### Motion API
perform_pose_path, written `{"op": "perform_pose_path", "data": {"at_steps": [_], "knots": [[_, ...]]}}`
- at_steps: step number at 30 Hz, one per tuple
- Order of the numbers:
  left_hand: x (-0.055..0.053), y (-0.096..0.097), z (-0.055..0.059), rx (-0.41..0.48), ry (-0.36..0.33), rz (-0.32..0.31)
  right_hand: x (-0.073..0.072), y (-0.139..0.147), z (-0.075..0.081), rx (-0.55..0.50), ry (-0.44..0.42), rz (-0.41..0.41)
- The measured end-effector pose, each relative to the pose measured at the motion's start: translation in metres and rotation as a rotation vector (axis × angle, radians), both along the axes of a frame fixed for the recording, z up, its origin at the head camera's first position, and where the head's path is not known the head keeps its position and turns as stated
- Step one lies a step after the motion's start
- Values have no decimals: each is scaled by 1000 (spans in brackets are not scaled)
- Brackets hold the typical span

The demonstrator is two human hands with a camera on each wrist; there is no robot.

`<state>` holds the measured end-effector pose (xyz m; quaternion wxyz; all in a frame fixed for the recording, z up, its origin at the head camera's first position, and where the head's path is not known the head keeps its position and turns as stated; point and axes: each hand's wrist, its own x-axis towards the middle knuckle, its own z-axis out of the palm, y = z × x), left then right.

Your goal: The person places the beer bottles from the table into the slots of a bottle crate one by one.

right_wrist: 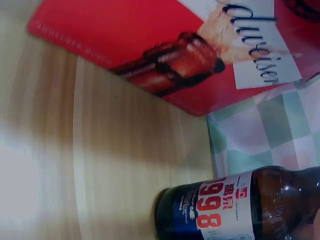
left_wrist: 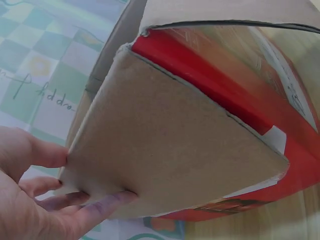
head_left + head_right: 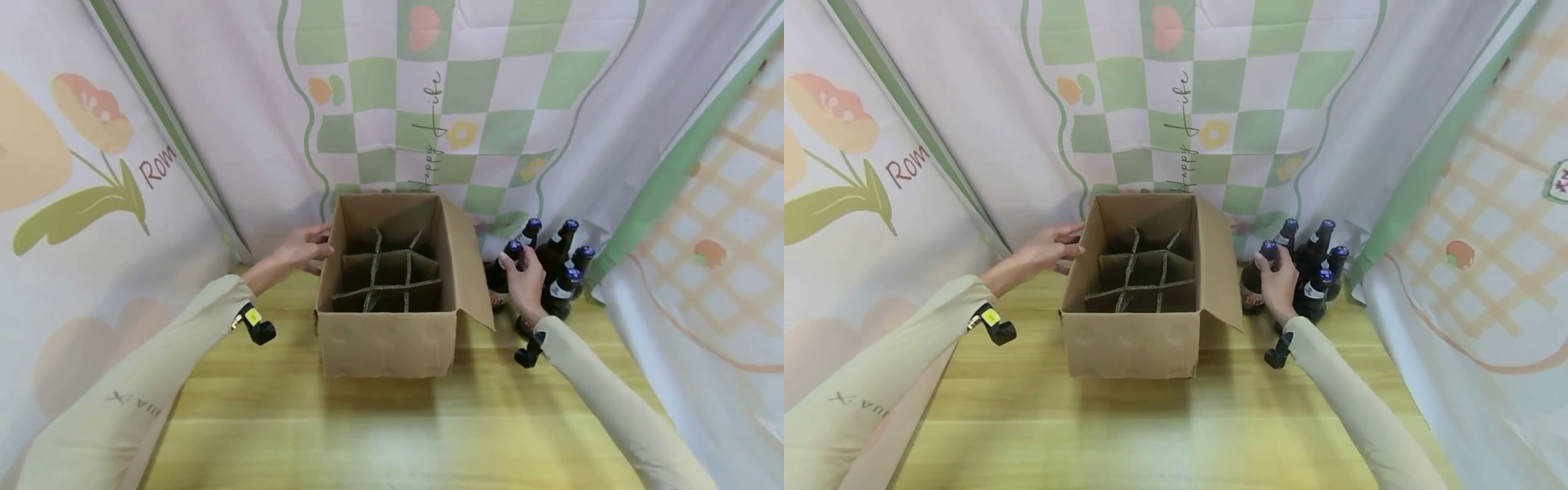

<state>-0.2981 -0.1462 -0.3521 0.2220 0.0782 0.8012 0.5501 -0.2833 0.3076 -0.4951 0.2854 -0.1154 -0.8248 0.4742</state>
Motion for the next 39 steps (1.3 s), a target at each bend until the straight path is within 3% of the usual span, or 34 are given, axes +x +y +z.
{"op": "perform_pose_path", "data": {"at_steps": [6, 13, 22, 28, 31, 39], "knots": [[6, -9, -7, 18, 3, -11, 3, -3, 1, -41, -57, 1], [11, -21, -9, 81, 5, -52, -4, -9, 0, -77, -13, 19], [11, -22, -10, 99, -4, -55, -7, 5, 7, -44, -49, 194], [6, -20, -12, 112, -3, -57, -6, 16, 4, -70, -3, 279], [4, -18, -12, 110, -13, -55, -4, 17, -1, -69, 18, 252], [-1, -10, -12, 124, -35, -37, -2, 11, -6, -51, 92, 80]]}}
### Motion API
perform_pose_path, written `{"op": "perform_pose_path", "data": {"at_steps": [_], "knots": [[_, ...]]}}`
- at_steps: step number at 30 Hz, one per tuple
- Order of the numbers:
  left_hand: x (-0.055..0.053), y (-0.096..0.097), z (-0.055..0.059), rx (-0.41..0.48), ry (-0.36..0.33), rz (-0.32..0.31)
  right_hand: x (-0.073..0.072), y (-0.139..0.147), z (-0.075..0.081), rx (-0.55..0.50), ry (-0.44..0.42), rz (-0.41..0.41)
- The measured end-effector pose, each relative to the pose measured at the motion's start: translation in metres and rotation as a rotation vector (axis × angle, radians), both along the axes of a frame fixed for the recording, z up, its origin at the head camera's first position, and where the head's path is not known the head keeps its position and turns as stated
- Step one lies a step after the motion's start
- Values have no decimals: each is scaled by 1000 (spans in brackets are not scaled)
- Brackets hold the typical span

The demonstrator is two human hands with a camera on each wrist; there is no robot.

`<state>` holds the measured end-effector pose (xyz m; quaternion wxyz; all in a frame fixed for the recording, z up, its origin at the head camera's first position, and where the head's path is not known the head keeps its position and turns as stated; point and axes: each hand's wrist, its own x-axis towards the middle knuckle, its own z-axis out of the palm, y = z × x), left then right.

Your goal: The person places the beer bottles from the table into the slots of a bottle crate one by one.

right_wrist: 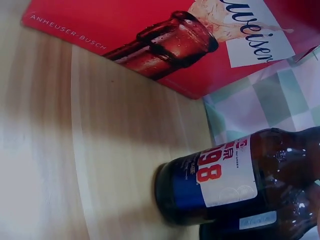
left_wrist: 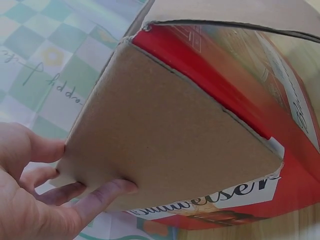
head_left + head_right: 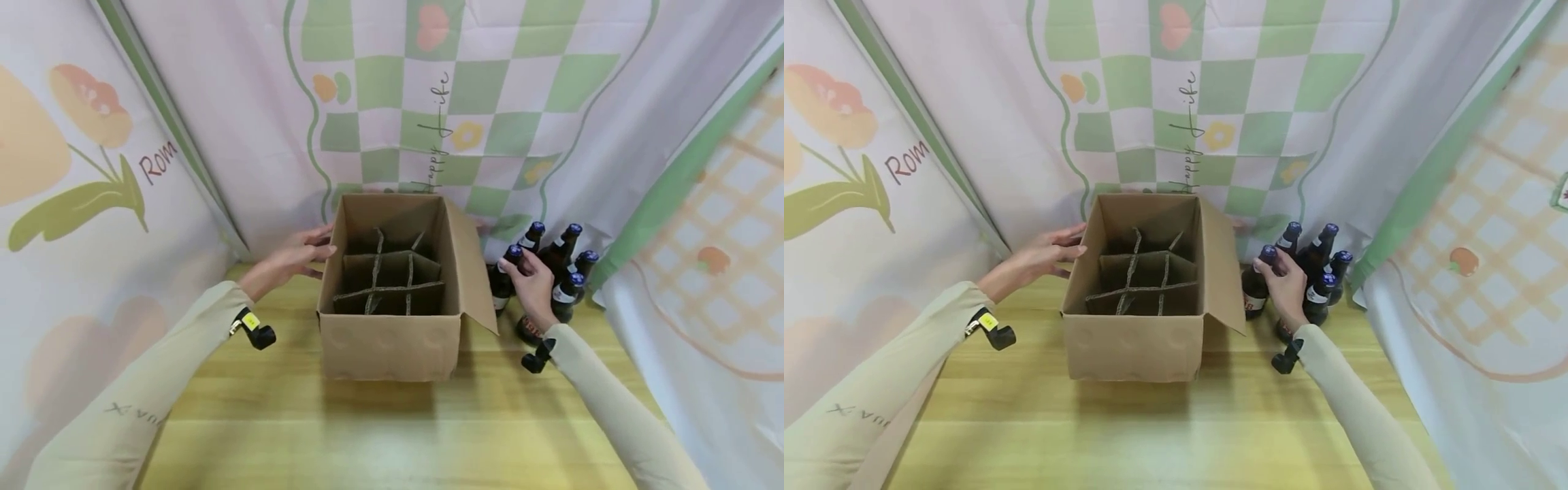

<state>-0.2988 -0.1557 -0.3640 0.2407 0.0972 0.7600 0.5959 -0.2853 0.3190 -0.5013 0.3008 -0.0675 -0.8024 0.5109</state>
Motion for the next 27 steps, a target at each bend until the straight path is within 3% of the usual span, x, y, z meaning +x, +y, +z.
{"op": "perform_pose_path", "data": {"at_steps": [5, 14, 22, 27], "knots": [[-1, 2, 0, 7, -5, 2, 0, -5, 6, 13, -47, -58], [3, -3, -3, -10, -9, 27, -1, -14, 15, -91, -123, -70], [0, 1, -2, 2, -19, 34, 7, -12, 24, -75, -187, -82], [0, 1, 0, 4, -22, 29, 13, -8, 35, -179, -294, -84]]}}
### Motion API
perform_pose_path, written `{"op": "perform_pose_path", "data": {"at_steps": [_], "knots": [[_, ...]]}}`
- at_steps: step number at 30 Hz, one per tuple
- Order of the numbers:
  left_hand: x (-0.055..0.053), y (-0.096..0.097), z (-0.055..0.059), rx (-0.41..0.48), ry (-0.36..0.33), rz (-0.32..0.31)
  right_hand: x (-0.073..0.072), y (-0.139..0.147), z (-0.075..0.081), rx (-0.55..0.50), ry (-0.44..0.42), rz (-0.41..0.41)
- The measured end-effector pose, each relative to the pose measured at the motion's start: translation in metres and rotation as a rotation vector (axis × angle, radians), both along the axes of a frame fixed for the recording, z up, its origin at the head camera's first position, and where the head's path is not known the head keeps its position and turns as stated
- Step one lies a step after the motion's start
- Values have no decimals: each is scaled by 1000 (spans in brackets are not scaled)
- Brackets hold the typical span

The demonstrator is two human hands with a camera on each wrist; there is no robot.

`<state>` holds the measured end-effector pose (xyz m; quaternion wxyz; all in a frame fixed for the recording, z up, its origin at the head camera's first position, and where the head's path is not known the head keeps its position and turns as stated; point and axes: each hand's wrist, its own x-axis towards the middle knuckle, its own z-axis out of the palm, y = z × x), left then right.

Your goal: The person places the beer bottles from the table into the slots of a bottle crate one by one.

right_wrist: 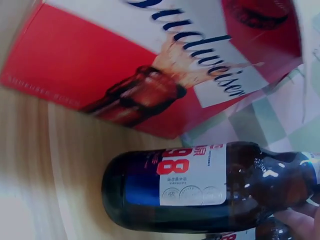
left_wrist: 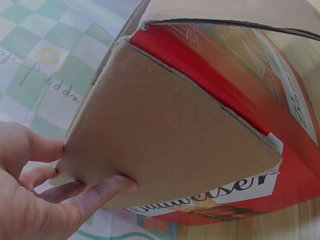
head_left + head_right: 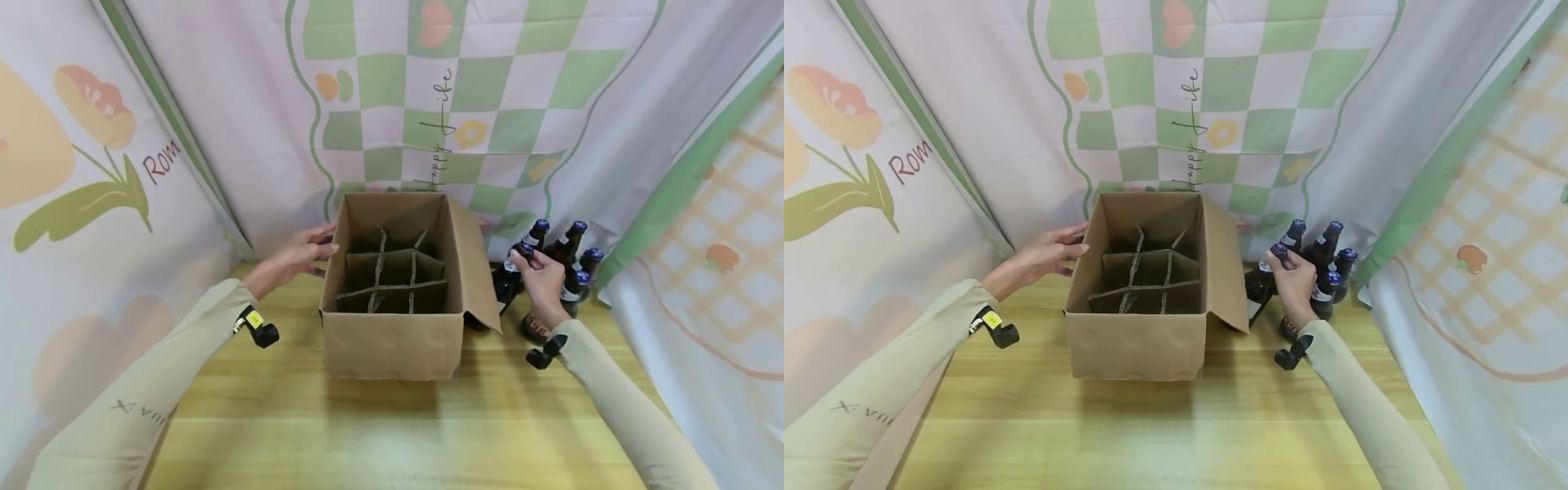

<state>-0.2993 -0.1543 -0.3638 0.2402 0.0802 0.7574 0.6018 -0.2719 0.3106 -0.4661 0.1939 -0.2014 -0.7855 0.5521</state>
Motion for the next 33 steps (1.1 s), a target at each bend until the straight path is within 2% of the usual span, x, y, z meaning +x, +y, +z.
{"op": "perform_pose_path", "data": {"at_steps": [5, 8, 12, 18, 21, 29, 33], "knots": [[0, -1, 0, 3, -2, -3, 5, 1, 15, -40, 14, 16], [0, -1, 0, -5, 0, -3, 9, -1, 24, -104, 48, 49], [1, -2, 0, -4, -7, 1, 14, -2, 38, -165, 47, 80], [1, -1, 0, 4, 4, 5, 17, -1, 57, -93, -22, 96], [1, -1, 0, 3, -1, 8, 19, 0, 65, -67, -30, 89], [1, -2, 0, 12, -8, 0, 21, 3, 84, 31, 77, 89], [1, -2, -1, 20, -5, -5, 21, 4, 94, 30, 106, 96]]}}
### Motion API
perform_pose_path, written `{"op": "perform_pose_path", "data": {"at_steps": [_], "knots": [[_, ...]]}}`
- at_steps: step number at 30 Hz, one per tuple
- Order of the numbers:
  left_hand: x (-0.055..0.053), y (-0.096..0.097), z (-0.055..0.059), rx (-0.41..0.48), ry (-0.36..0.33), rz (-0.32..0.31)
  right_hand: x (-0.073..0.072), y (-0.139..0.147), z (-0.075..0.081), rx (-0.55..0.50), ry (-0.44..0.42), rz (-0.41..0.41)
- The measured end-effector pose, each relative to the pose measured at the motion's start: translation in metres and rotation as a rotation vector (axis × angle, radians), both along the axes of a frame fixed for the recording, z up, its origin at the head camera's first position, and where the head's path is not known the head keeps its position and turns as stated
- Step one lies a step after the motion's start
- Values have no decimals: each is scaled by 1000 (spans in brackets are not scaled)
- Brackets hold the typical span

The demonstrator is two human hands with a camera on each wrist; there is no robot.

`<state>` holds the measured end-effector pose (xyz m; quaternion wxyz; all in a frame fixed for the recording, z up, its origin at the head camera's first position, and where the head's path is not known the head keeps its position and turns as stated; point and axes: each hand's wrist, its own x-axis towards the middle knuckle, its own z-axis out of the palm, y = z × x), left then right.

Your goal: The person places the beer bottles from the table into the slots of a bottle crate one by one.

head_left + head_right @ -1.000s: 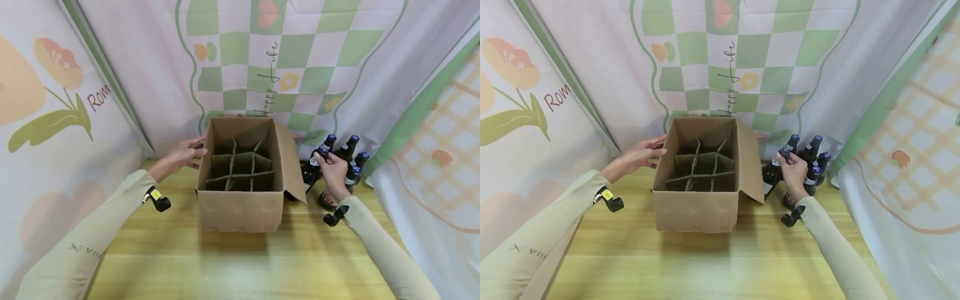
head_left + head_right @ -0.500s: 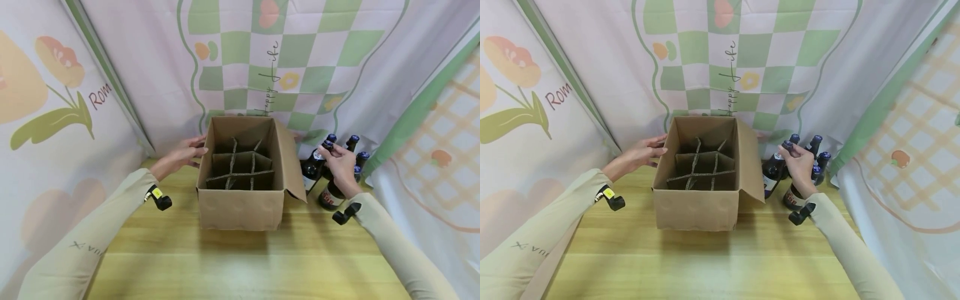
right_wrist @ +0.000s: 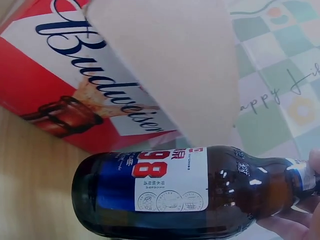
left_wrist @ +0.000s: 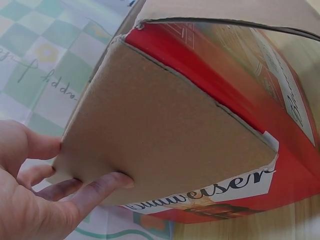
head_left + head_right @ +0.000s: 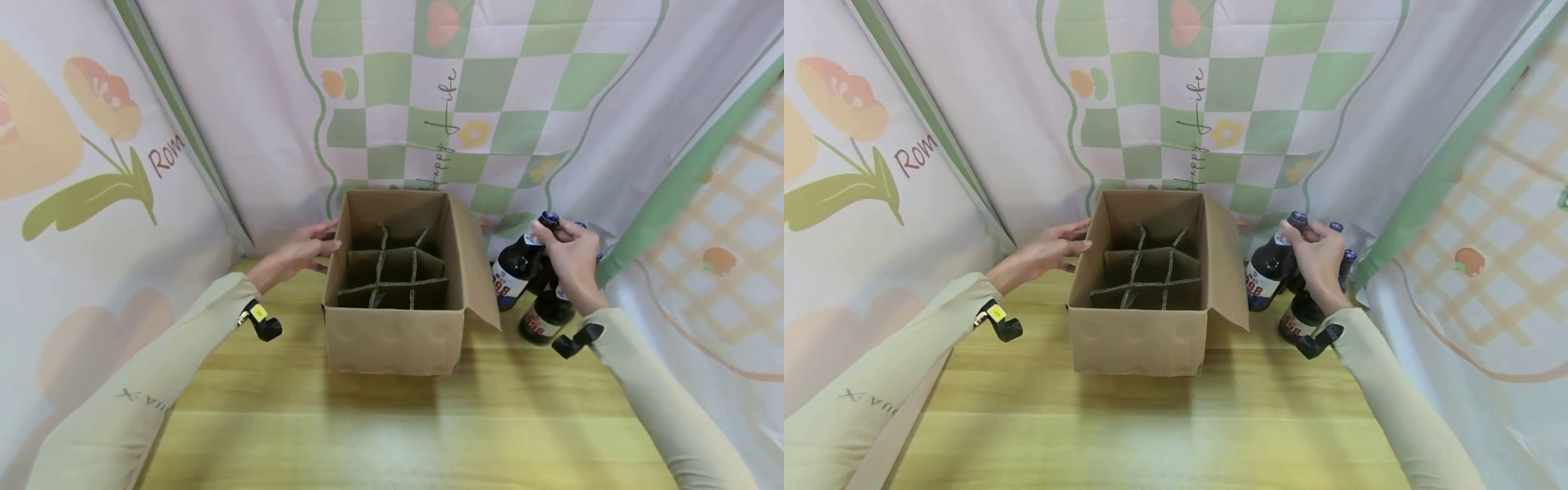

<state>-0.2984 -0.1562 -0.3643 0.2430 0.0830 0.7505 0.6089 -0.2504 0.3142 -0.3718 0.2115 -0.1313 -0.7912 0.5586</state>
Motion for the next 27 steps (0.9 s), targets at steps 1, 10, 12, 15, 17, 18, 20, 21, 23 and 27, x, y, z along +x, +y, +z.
{"op": "perform_pose_path", "data": {"at_steps": [1, 10, 12, 15, 17, 18, 20, 21, 23, 27], "knots": [[0, 0, 0, 2, -2, 0, 0, 1, 3, -26, 6, 8], [0, 0, 1, -3, 3, -11, -6, 2, 29, -110, 122, -5], [0, 0, 2, -10, 4, -10, -8, 1, 35, -150, 166, 15], [0, -1, 2, -16, 4, -13, -9, 3, 44, -224, 204, 21], [-1, -1, 1, -17, 7, -13, -10, 6, 49, -261, 221, 11], [-1, -1, 1, -17, 9, -13, -10, 6, 51, -282, 232, 7], [-2, -1, 0, -17, 10, -9, -11, 7, 56, -292, 266, -1], [-2, 0, -1, -18, 10, -9, -11, 7, 58, -282, 279, -4], [-3, 0, -1, -14, 4, -3, -10, 4, 64, -274, 298, -6], [-3, -1, 0, -15, 1, 0, -13, -3, 78, -206, 324, -17]]}}
